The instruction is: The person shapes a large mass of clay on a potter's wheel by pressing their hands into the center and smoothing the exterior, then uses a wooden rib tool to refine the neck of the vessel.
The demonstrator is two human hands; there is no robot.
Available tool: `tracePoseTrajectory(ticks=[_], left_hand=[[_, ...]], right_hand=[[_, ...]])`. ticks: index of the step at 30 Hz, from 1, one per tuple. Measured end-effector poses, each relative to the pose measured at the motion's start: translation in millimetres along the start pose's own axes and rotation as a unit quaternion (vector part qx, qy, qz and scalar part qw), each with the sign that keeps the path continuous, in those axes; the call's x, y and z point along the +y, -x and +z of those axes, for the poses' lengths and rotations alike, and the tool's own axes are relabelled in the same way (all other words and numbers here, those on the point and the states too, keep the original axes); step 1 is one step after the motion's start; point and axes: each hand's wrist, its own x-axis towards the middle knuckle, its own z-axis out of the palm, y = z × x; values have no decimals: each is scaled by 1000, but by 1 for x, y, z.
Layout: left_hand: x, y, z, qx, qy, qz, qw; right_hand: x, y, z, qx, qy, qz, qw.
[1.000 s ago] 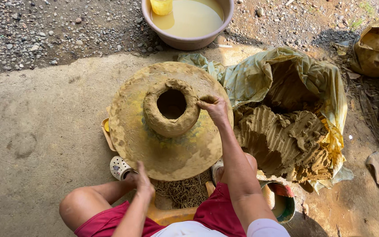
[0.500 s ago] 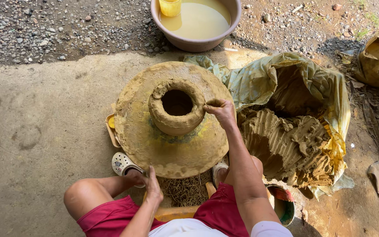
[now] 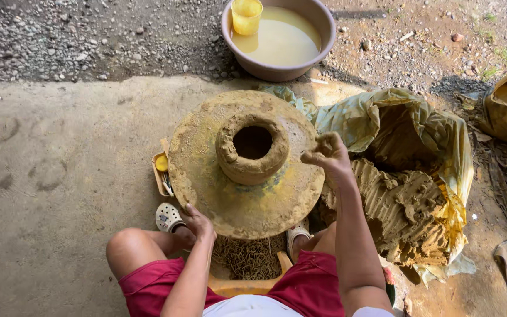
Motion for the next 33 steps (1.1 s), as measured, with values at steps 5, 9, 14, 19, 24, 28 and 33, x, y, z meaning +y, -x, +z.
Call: tracePoseTrajectory(ticks=[5, 9, 14, 19, 24, 28, 33], left_hand=[[6, 5, -8, -49, 60, -50, 996], [15, -5, -14, -89, 12, -53, 995], [23, -10, -15, -90, -19, 128, 987], [22, -17, -15, -85, -88, 142, 982], [22, -25, -9, -48, -113, 223, 967], [35, -19, -7, -98, -99, 91, 986], [24, -18, -8, -87, -52, 147, 984]], right_hand=[[-18, 5, 46, -74, 53, 33, 995], [-8, -20, 120, -111, 152, 58, 980], [4, -75, 186, -148, 422, -193, 873], [29, -93, 231, -161, 672, -173, 702], [27, -39, 229, -236, 721, -165, 630], [-8, -5, 204, -290, 677, -79, 672], [-33, -51, 195, -242, 464, -47, 851]])
